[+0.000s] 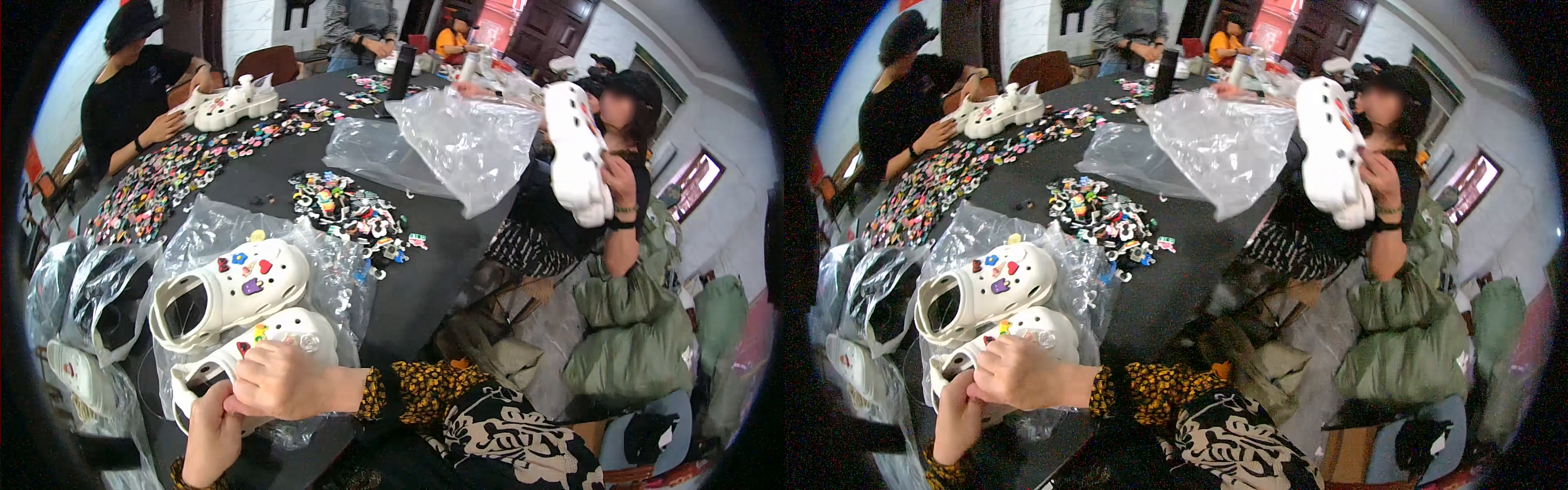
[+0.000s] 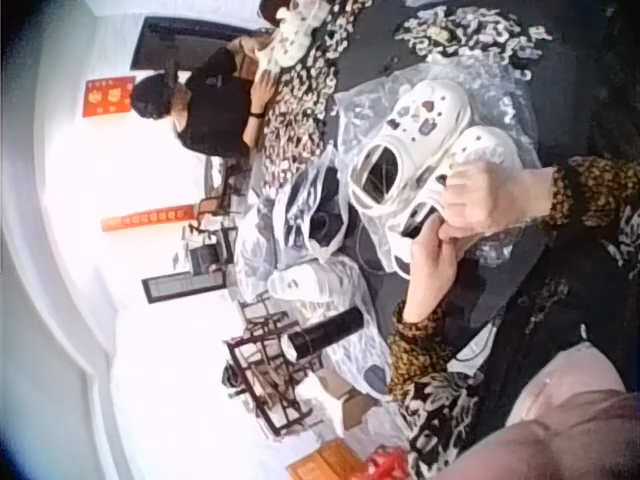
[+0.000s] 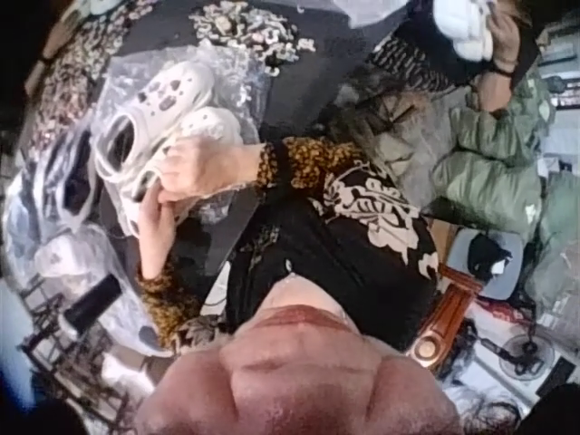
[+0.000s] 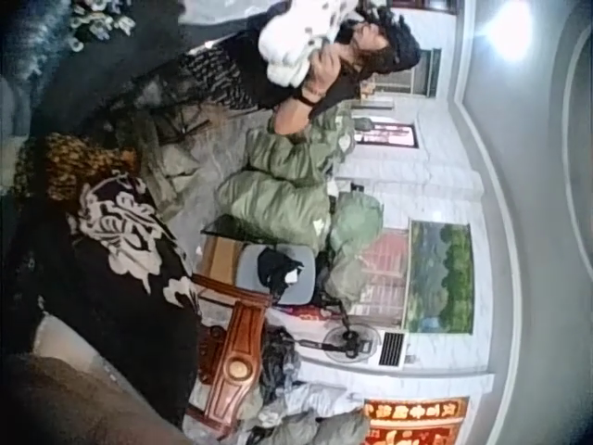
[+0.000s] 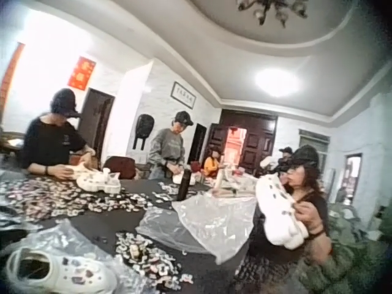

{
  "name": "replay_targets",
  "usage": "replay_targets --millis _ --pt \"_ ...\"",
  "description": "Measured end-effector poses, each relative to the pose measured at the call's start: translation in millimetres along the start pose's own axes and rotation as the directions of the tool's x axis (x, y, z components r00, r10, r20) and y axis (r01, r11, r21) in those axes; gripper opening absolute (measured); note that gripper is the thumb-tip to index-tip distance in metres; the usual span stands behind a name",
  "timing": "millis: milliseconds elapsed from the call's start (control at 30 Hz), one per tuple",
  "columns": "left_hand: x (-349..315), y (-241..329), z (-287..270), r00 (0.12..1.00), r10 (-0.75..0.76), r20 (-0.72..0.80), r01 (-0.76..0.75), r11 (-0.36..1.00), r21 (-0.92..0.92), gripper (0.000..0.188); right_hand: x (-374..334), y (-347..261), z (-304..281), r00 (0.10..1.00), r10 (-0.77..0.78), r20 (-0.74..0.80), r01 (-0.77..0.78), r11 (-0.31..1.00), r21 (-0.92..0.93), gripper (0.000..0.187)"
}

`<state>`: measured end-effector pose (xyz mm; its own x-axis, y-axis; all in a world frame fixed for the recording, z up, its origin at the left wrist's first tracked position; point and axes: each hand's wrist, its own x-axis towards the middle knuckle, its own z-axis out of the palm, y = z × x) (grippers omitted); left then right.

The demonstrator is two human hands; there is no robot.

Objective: Decorate white rubber shoes by attaching colorful plastic charms.

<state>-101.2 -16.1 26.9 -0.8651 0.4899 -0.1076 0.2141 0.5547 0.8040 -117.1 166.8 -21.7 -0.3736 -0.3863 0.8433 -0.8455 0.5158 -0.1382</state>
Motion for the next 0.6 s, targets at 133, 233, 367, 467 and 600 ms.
replay_targets --millis 133,233,367,467,600 --pt "10 6 -6 0.993 0.107 0.046 -0.102 0.990 -0.099 0.019 4 -3 -3 1.000 0.015 0.014 -0.015 0.999 -0.042 0.025" --pt "9 8 -10 0.990 -0.031 0.138 0.067 0.964 -0.258 0.022 6 -6 -1 0.999 0.029 0.037 -0.028 0.999 -0.020 0.025" --pt "6 7 -8 0.977 -0.117 0.177 0.178 0.905 -0.386 0.012 8 -9 1 0.997 0.073 0.031 -0.072 0.997 -0.017 0.026" --pt "10 3 -1 0.985 -0.090 0.146 0.145 0.893 -0.427 0.006 9 -9 3 0.994 0.102 0.028 -0.101 0.995 -0.021 0.025" --pt "11 0 7 0.981 -0.177 0.073 0.189 0.827 -0.529 0.008 7 -7 4 0.993 0.114 0.034 -0.113 0.993 -0.015 0.027"
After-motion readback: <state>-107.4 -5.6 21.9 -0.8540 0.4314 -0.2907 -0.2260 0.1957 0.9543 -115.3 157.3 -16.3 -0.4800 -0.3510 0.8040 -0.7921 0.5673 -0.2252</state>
